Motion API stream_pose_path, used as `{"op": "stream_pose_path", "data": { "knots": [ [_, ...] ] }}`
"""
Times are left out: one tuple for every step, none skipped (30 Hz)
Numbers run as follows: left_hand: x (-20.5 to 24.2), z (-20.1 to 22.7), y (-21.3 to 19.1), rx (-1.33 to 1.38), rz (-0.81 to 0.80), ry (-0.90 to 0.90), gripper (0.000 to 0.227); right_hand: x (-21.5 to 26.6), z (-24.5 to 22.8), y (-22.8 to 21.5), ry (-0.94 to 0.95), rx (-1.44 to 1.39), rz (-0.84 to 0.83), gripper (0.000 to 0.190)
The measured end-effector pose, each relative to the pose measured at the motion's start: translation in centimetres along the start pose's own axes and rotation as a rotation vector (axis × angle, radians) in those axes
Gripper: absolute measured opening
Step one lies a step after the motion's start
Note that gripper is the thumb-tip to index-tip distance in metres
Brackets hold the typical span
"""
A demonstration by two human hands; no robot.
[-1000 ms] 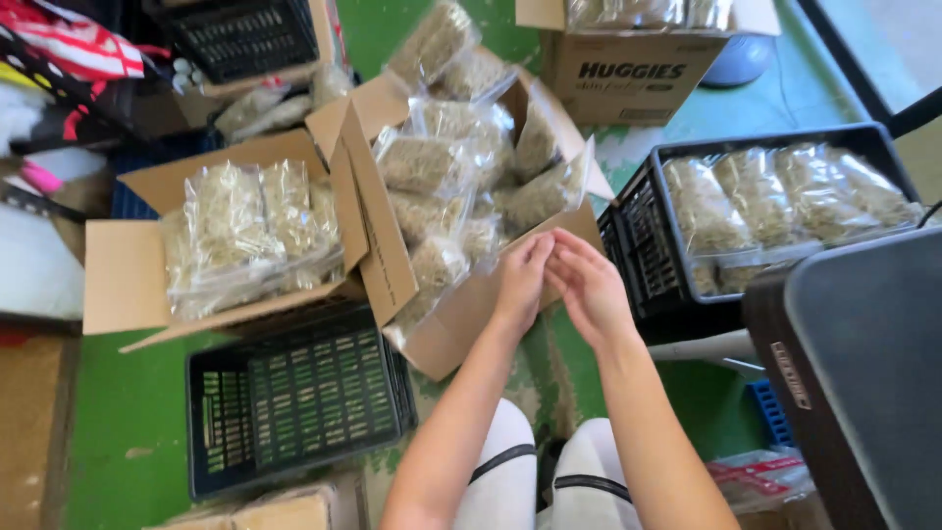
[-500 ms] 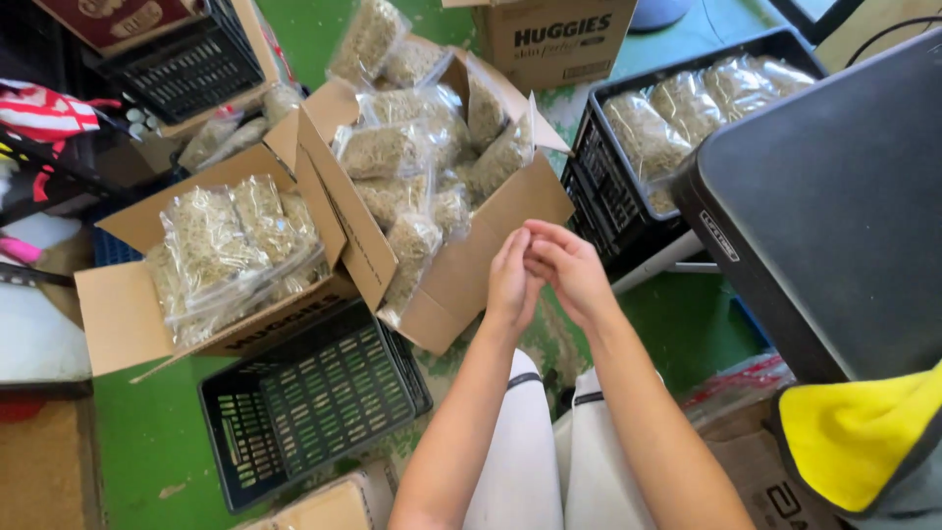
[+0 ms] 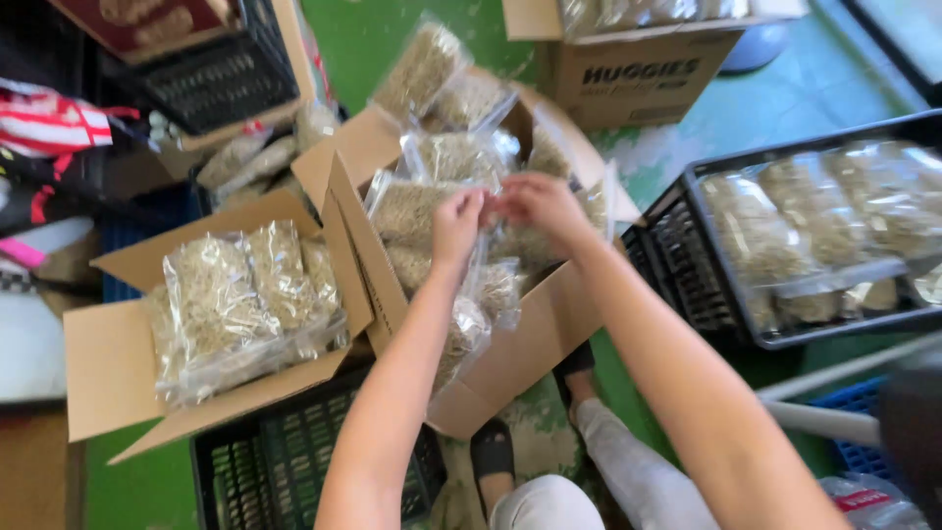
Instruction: Punching holes in plastic bags of dried goods, folding cardboard boxes, and organizing packages into crates in a storage area.
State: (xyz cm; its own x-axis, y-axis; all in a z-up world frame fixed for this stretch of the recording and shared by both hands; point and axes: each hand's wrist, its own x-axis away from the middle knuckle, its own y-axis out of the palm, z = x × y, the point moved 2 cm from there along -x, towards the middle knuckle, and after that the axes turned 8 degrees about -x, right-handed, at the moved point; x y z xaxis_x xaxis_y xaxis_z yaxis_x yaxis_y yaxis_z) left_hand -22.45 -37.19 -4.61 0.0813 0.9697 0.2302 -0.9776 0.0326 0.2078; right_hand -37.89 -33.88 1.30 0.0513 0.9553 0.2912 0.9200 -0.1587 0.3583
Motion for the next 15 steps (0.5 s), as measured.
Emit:
{"op": "stream_pose_path", "data": {
  "knots": [
    [-2.6,-0.1,-0.9,-0.139,0.020,0.083,0.016,-3.7,0.7,-0.8,-0.039,0.080,0.013,0.029],
    [-5.2,-0.2,-1.7,-0.281,0.035,0.164,0.016,-7.3,1.4,-1.4,-0.078,0.161,0.024,0.032],
    [-6.3,1.0,-2.0,-0.280,0.048,0.171,0.016,-9.9,1.8,-1.7,-0.080,0.163,0.009,0.032],
    [-7.3,2.2,-2.3,-0.456,0.089,0.213,0.016,-12.4,2.1,-2.2,-0.089,0.175,0.061,0.041],
    [-7.1,2.5,-2.7,-0.632,0.126,0.233,0.016,-13.7,3.2,-3.0,-0.080,0.188,0.120,0.050],
    [-8.6,2.7,-2.9,-0.632,0.136,0.217,0.016,-14.9,2.8,-2.8,-0.064,0.191,0.113,0.050],
    [-10.1,2.9,-2.8,-0.690,0.154,0.217,0.015,-16.0,2.1,-3.0,-0.056,0.199,0.152,0.055],
    [-11.6,3.2,-2.6,-0.747,0.170,0.217,0.014,-17.0,1.4,-3.2,-0.048,0.207,0.191,0.060],
    [-13.0,3.1,-2.4,-0.746,0.173,0.218,0.014,-18.0,0.7,-2.9,-0.049,0.209,0.188,0.060],
    [-14.4,3.1,-2.0,-0.818,0.187,0.228,0.015,-18.9,0.1,-2.8,-0.028,0.213,0.206,0.061],
    [-15.2,2.5,-1.8,-0.895,0.192,0.227,0.017,-19.2,0.0,-3.0,0.005,0.214,0.233,0.062],
    [-16.6,2.0,-1.5,-0.897,0.186,0.217,0.017,-20.5,-0.1,-3.1,0.014,0.213,0.238,0.062],
    [-18.0,1.6,-1.1,-0.897,0.219,0.282,0.017,-21.9,-0.2,-3.0,0.008,0.245,0.209,0.063],
    [-19.4,1.4,-0.8,-0.896,0.252,0.346,0.016,-23.3,-0.4,-2.9,0.001,0.276,0.180,0.065],
    [-20.4,0.9,-0.4,-0.894,0.249,0.350,0.016,-25.0,-0.3,-3.2,-0.003,0.278,0.184,0.065]
  ]
}}
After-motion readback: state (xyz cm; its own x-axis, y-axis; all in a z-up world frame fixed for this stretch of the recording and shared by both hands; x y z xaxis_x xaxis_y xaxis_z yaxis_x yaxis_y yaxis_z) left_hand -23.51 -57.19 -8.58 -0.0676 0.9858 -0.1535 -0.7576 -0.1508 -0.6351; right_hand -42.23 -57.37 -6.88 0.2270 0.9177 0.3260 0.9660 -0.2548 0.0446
